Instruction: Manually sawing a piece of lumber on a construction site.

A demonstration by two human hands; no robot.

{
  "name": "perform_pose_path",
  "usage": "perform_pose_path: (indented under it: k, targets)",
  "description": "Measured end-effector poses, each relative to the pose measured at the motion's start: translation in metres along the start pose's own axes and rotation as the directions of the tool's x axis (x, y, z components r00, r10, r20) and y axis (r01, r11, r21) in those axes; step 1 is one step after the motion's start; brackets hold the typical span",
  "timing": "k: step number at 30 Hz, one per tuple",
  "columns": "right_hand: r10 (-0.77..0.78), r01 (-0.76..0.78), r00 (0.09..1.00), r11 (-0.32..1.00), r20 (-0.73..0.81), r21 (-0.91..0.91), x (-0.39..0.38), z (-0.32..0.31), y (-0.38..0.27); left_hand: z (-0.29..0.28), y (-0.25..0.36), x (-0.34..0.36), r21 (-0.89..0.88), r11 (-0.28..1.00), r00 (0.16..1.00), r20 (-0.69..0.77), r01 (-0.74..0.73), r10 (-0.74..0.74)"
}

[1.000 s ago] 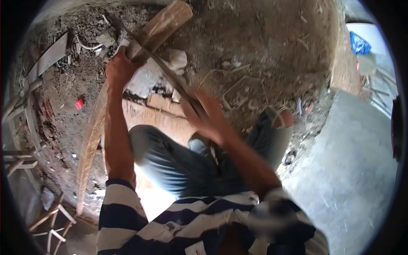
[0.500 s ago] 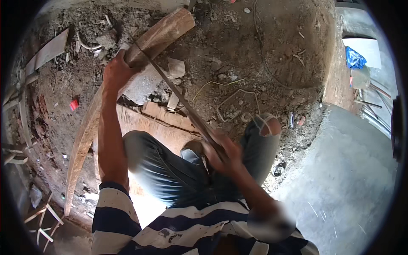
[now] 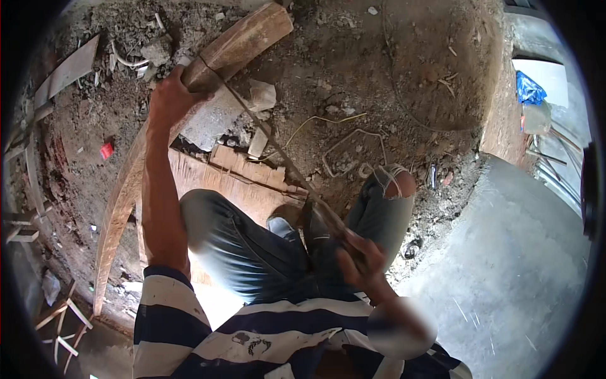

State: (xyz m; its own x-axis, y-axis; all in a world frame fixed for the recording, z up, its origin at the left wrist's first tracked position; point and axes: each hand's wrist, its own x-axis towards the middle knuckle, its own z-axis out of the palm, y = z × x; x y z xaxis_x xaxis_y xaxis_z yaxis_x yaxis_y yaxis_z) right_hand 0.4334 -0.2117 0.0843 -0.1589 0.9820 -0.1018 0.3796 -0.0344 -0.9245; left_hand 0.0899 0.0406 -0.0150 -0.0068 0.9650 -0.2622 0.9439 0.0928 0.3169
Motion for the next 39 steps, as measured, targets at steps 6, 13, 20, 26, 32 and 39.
perform_pose_path:
  k: [6, 13, 20, 26, 32, 39]
  targets:
    - [-0.134, 0.146, 0.985, 0.983, -0.11, 0.114, 0.197, 0.052, 0.023, 0.027, 0.051, 0.016, -0.074, 0.997, 0.998, -0.066, -0.003, -0.002]
    - [-0.066, 0.064, 0.998, 0.995, -0.021, -0.082, 0.017, -0.005, 0.0, -0.01, -0.005, 0.011, -0.093, 0.995, 1.0, -0.024, -0.022, 0.02]
    - [0.02, -0.014, 0.999, 0.993, -0.048, 0.119, 0.189, 0.068, 0.008, 0.026, 0.017, 0.012, -0.033, 0.998, 0.998, -0.039, -0.06, 0.059]
    - [0.003, -0.004, 0.997, 1.0, -0.079, -0.008, -0.016, -0.013, 0.001, 0.001, -0.012, 0.019, -0.075, 0.997, 1.0, 0.027, -0.01, 0.012]
    - [-0.208, 0.213, 0.976, 0.973, -0.064, 0.087, 0.176, 0.05, 0.054, 0.035, 0.041, 0.022, -0.071, 0.997, 1.0, 0.013, -0.017, 0.018]
    - [-0.062, 0.061, 0.988, 0.998, -0.141, -0.008, -0.002, 0.008, 0.014, -0.014, -0.009, 0.01, -0.065, 0.998, 1.0, 0.0, 0.0, 0.0]
